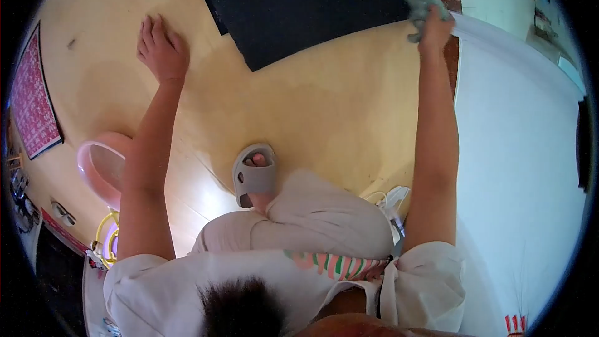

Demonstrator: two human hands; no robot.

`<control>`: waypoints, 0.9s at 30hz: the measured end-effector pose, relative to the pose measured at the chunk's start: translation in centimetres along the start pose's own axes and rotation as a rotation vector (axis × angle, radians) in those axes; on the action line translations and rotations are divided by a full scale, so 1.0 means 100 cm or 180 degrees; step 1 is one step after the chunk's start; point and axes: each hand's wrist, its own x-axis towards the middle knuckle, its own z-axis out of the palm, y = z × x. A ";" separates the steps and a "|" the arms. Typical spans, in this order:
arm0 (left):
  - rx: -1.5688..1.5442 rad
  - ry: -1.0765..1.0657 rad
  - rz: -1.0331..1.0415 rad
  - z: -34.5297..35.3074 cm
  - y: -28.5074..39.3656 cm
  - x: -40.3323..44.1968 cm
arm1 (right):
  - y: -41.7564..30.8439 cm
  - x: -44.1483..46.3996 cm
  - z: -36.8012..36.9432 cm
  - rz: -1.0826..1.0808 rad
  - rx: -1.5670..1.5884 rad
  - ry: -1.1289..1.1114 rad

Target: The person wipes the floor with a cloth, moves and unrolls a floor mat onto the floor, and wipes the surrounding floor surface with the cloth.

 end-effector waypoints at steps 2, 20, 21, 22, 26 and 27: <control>-0.0025 0.0004 -0.0048 0.001 0.000 0.003 | 0.029 0.016 0.007 0.0324 0.0229 -0.0429; -0.0062 -0.0068 0.0105 -0.004 0.001 0.002 | 0.084 -0.074 -0.063 -0.0829 -0.0401 0.1260; -0.0075 -0.0069 0.0136 -0.003 0.001 0.002 | 0.082 -0.079 -0.056 -0.0985 -0.0543 0.0962; -0.0002 -0.0127 0.0122 -0.003 0.001 0.001 | 0.079 -0.089 -0.048 -0.1120 -0.0702 0.0661; -0.0009 -0.0152 0.0230 -0.005 -0.002 0.001 | 0.080 -0.125 0.024 -0.2480 -0.2488 -0.0168; -0.0087 -0.0110 0.0303 -0.005 -0.001 0.004 | 0.082 -0.120 0.024 -0.2580 -0.2449 0.0042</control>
